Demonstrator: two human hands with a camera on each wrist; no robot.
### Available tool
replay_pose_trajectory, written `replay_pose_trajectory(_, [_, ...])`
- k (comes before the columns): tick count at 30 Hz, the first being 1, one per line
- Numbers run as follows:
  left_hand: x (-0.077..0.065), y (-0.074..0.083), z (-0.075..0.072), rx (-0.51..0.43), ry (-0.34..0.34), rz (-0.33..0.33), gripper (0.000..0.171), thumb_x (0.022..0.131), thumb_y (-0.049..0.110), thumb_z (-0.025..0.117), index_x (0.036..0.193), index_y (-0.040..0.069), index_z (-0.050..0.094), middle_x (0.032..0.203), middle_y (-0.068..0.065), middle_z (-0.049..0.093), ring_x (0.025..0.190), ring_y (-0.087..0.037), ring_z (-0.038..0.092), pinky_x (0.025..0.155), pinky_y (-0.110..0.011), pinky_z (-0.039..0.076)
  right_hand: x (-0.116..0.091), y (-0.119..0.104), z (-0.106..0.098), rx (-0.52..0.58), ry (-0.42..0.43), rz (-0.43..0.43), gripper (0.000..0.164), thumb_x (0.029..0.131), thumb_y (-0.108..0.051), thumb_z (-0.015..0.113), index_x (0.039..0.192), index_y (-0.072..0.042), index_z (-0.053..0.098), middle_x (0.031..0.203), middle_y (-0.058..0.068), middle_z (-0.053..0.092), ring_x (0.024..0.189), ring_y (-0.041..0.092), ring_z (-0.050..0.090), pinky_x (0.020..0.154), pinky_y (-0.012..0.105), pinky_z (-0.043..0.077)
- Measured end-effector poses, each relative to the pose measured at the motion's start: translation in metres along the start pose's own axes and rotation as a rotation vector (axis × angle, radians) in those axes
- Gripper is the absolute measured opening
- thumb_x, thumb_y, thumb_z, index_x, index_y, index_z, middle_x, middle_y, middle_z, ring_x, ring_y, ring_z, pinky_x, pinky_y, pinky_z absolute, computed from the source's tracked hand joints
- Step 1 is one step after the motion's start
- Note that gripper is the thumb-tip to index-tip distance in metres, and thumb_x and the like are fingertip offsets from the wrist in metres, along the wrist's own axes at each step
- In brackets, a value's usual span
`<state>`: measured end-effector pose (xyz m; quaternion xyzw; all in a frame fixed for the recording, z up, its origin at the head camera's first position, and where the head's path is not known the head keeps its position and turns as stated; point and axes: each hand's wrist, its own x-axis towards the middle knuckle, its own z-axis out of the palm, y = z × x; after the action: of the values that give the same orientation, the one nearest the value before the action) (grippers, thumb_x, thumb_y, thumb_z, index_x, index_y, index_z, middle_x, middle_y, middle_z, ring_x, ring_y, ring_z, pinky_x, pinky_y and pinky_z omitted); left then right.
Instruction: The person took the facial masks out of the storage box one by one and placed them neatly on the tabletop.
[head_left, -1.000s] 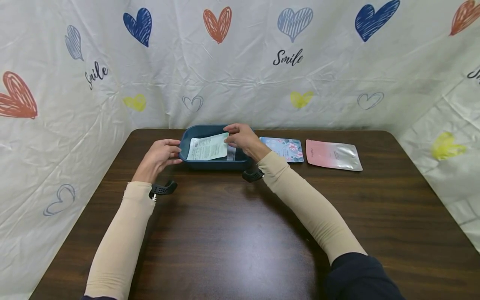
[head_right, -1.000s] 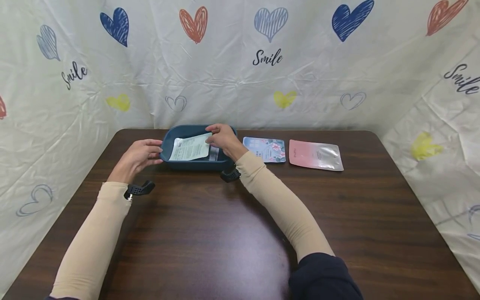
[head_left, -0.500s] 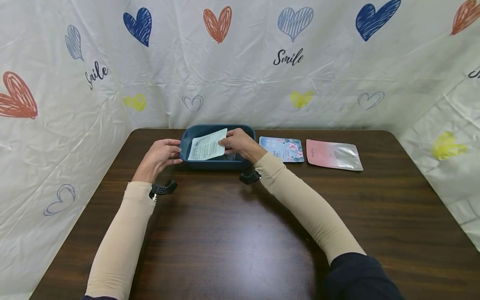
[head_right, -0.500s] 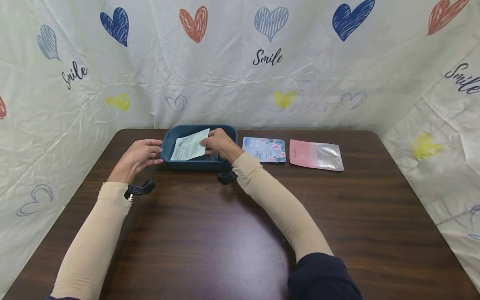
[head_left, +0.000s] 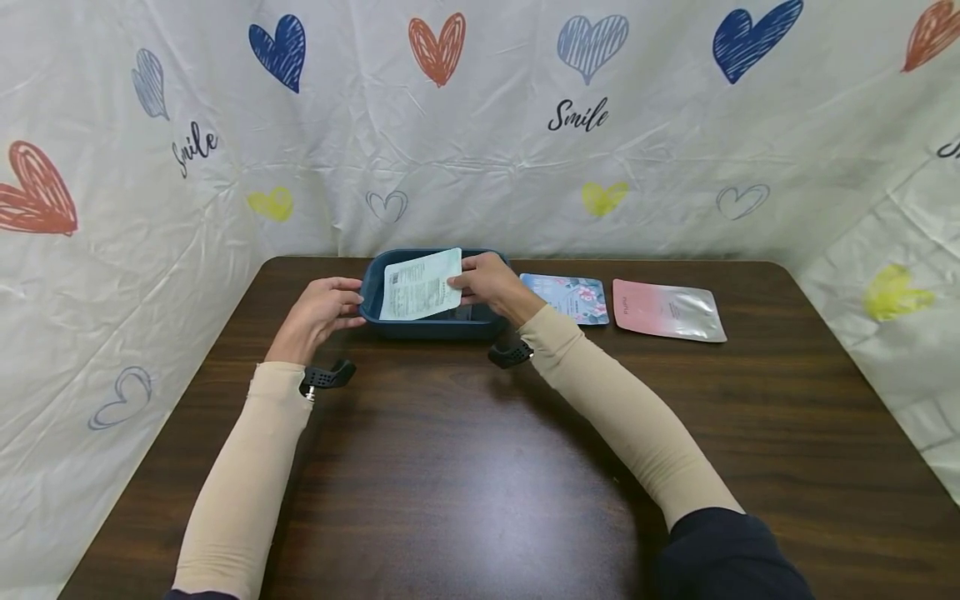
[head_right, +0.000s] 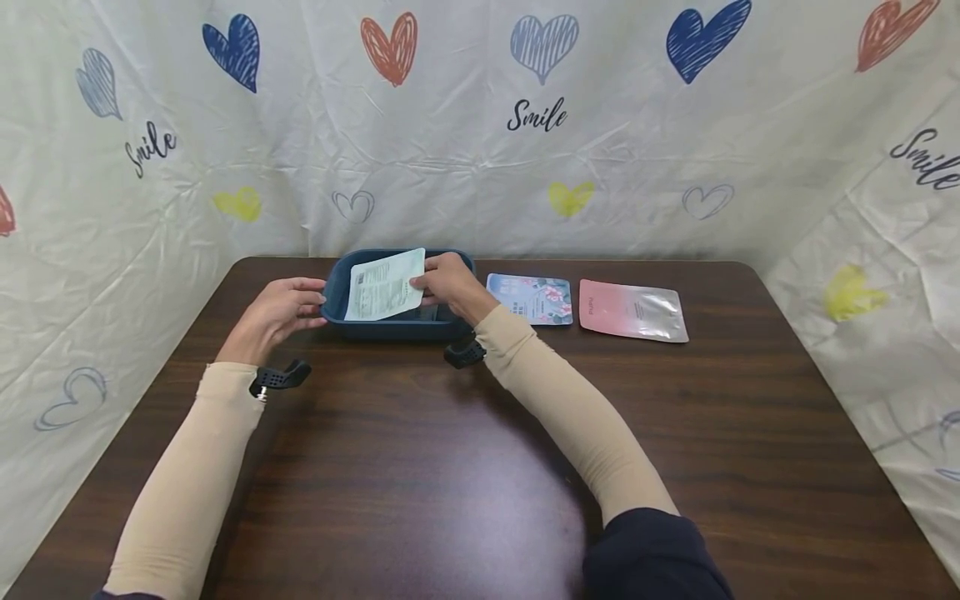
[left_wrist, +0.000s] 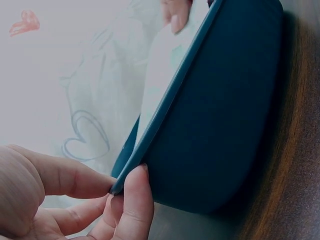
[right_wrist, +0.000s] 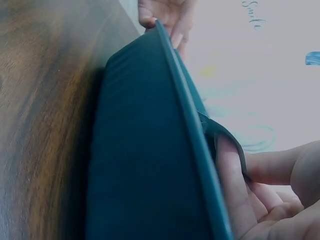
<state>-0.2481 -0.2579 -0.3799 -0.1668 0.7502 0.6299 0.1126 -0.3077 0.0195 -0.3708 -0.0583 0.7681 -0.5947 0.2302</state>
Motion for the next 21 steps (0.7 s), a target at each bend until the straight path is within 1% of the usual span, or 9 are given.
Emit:
replay_pose_trajectory(8, [0.000, 0.001, 0.002, -0.007, 0.001, -0.004, 0.048, 0.102, 0.001, 0.052, 0.150, 0.001, 0.045, 0.143, -0.023, 0.047, 0.107, -0.029, 0.059, 0.083, -0.031, 0.061, -0.011, -0.003, -0.017, 0.054, -0.025, -0.021, 0.034, 0.100, -0.008, 0.063, 0.134, -0.004, 0.062, 0.119, 0.016, 0.070, 0.101, 0.026, 0.072, 0.099, 0.049, 0.054])
replay_pose_trajectory(14, [-0.001, 0.001, 0.002, -0.001, 0.000, 0.005, 0.048, 0.103, 0.005, 0.054, 0.150, 0.001, 0.044, 0.141, -0.022, 0.048, 0.099, -0.023, 0.061, 0.083, -0.030, 0.061, -0.019, -0.003, -0.031, 0.088, -0.043, -0.029, 0.035, 0.102, -0.009, 0.060, 0.136, -0.004, 0.060, 0.119, 0.015, 0.068, 0.104, 0.026, 0.070, 0.104, 0.053, 0.049])
replay_pose_trajectory(17, [0.000, 0.000, 0.002, 0.003, -0.001, 0.007, 0.048, 0.103, 0.004, 0.053, 0.150, 0.001, 0.044, 0.140, -0.021, 0.048, 0.098, -0.023, 0.061, 0.082, -0.030, 0.061, -0.024, -0.003, -0.038, 0.091, -0.043, -0.024, 0.035, 0.102, -0.009, 0.060, 0.137, -0.005, 0.059, 0.120, 0.015, 0.068, 0.104, 0.026, 0.071, 0.103, 0.052, 0.050])
replay_pose_trajectory(21, [0.000, 0.000, 0.002, -0.002, 0.000, 0.011, 0.047, 0.103, 0.003, 0.052, 0.149, 0.001, 0.045, 0.140, -0.022, 0.048, 0.101, -0.026, 0.060, 0.081, -0.030, 0.061, -0.032, -0.003, -0.049, 0.077, -0.032, -0.018, 0.037, 0.102, -0.011, 0.060, 0.139, -0.006, 0.058, 0.120, 0.014, 0.069, 0.102, 0.024, 0.071, 0.092, 0.043, 0.056])
